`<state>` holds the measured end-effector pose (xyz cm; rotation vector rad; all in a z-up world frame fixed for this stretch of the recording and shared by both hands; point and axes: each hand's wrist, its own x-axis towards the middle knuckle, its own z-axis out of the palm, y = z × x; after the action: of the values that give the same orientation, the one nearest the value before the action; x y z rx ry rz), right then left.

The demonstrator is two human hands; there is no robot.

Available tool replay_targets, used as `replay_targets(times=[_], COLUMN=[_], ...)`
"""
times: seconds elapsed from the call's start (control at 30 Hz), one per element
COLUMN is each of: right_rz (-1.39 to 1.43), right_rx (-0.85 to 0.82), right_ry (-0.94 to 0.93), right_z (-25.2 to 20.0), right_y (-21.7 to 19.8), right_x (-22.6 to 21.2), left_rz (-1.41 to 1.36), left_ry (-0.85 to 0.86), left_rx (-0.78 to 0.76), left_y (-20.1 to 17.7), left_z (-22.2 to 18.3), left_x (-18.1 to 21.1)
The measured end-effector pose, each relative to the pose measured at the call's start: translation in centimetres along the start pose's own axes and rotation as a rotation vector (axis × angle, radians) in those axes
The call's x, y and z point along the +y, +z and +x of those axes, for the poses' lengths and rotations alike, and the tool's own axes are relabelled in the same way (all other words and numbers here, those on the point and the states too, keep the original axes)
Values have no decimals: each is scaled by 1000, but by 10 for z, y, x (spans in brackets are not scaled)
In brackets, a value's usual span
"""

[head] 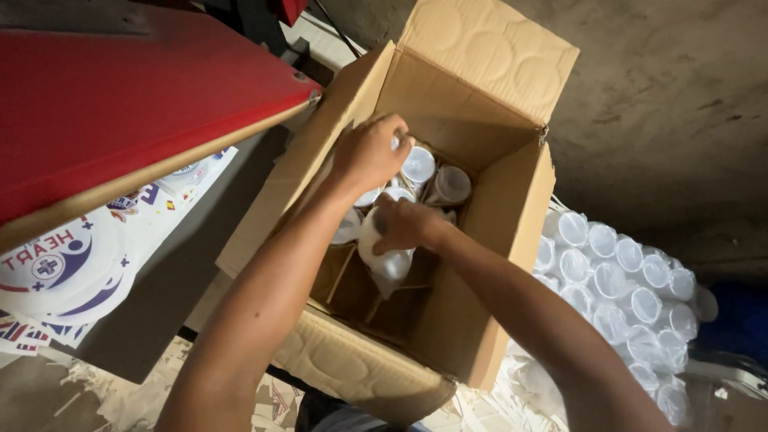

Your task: The person puts several mugs into cardboard dividers inside a box by hand, taking them from a large pile of plastic-wrapped mugs on the table.

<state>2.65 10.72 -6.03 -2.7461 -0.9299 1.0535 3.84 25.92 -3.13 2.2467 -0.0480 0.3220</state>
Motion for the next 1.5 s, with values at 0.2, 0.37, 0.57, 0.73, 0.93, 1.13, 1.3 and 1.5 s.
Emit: replay_targets(times=[0.2, 0.37, 0.57, 0.73, 0.93, 1.13, 1.3, 1.5], right_rz=[-208, -261, -273, -277, 267, 552, 134, -116], right_rx=[12, 81, 59, 94, 830, 1076, 763, 329], right_ry=[138, 173, 149, 40, -133, 291, 677, 847], right_z=[0, 13, 14, -8, -110, -132, -115, -90], right_y=[22, 58, 56, 11, -81, -17, 53, 74], right_x=[-11, -23, -16, -1, 98, 347, 432, 441], left_rz=[-62, 7, 47, 78, 88, 135, 183, 200], left_ry=[30, 80, 103, 173, 237, 246, 190, 175], left_rx=[81, 88, 78, 68, 11, -13, -83, -112], left_y=[0, 0, -4, -9, -9, -7, -12, -17], left_z=[-2, -5, -8, -11, -12, -16, -16, -11], left_x=[5, 5, 7, -4, 19, 31, 48, 57])
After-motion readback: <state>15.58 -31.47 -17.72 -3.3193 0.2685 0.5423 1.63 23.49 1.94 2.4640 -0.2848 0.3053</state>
